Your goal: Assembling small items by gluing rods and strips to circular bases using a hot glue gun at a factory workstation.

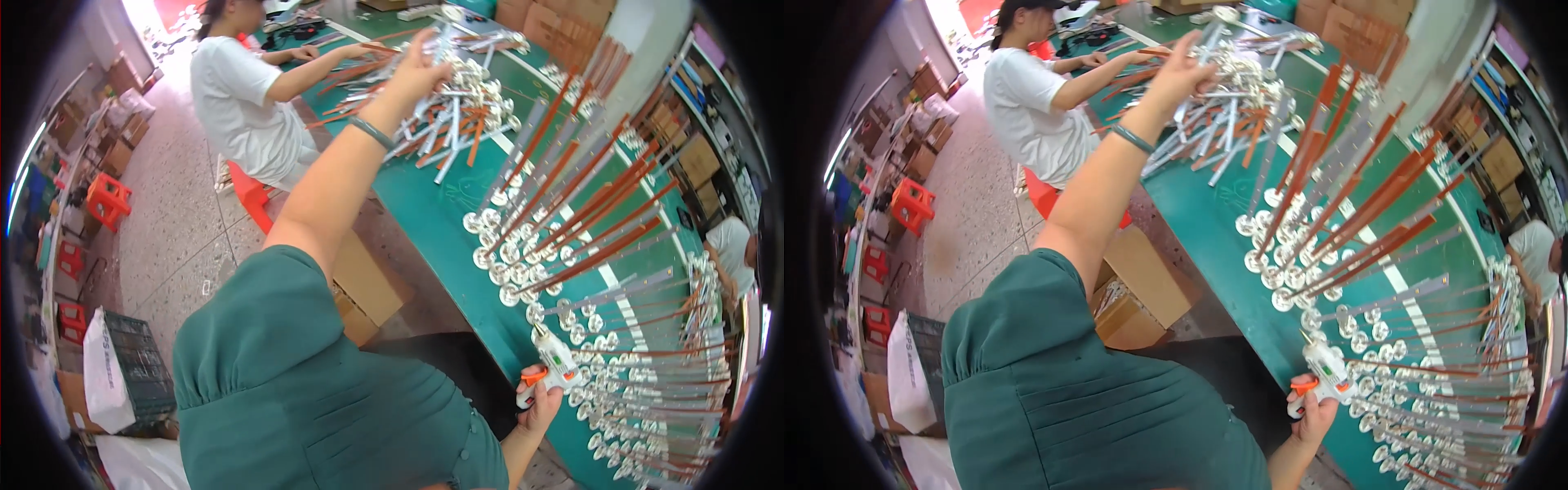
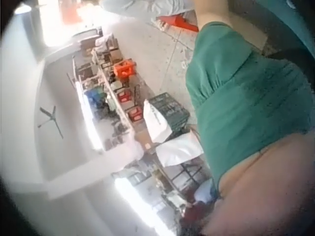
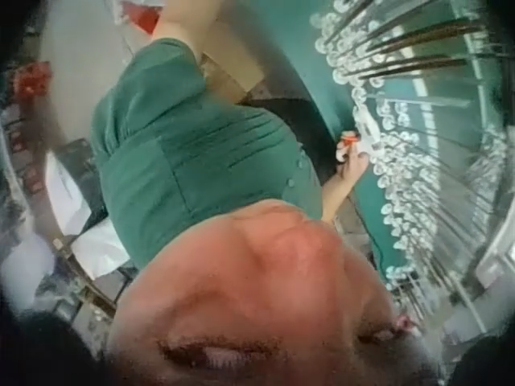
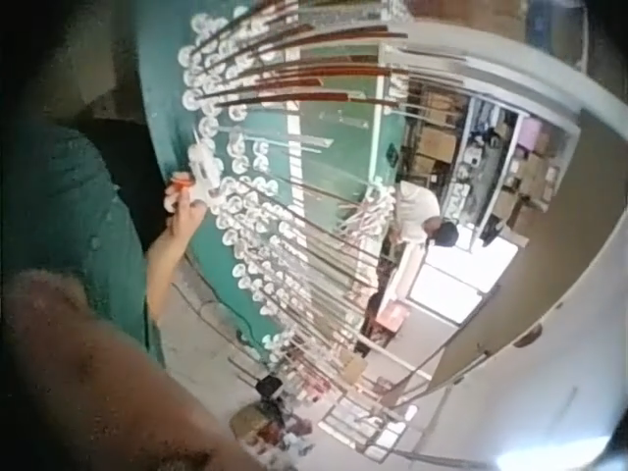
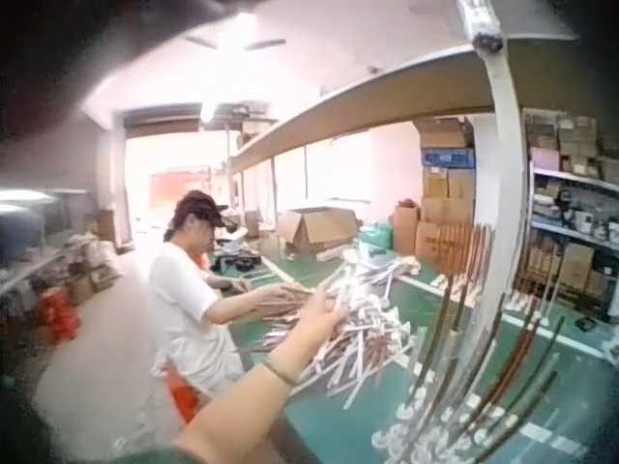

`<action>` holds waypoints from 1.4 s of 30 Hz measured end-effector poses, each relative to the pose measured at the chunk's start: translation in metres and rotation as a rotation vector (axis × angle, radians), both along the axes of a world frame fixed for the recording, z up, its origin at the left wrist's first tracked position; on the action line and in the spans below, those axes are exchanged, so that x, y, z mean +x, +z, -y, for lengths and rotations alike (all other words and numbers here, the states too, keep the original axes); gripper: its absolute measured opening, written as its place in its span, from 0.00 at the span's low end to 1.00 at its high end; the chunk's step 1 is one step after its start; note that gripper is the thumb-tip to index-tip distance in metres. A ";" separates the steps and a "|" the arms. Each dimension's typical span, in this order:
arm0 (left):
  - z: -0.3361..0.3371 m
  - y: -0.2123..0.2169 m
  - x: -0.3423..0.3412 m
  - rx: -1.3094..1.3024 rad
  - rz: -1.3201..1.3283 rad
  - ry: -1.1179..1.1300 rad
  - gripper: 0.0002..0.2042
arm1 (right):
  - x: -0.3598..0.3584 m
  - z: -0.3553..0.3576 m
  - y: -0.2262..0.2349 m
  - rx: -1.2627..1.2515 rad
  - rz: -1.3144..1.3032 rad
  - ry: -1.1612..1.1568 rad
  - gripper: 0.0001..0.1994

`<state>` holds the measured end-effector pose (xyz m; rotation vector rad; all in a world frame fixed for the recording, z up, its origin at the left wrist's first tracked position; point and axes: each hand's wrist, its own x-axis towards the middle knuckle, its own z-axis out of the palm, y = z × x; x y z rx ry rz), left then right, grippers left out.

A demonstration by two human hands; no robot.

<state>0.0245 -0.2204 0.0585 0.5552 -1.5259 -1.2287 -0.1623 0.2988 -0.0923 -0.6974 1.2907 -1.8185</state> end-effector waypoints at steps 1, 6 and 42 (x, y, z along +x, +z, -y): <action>-0.001 -0.006 0.002 -0.031 0.063 0.040 0.33 | 0.000 0.000 0.000 -0.001 -0.008 -0.016 0.25; -0.029 -0.016 0.021 0.166 0.234 -0.390 0.23 | -0.002 -0.001 -0.003 0.029 -0.039 -0.031 0.26; -0.197 -0.061 0.030 -0.431 0.610 -0.173 0.06 | 0.010 -0.002 0.007 0.120 -0.129 -0.035 0.22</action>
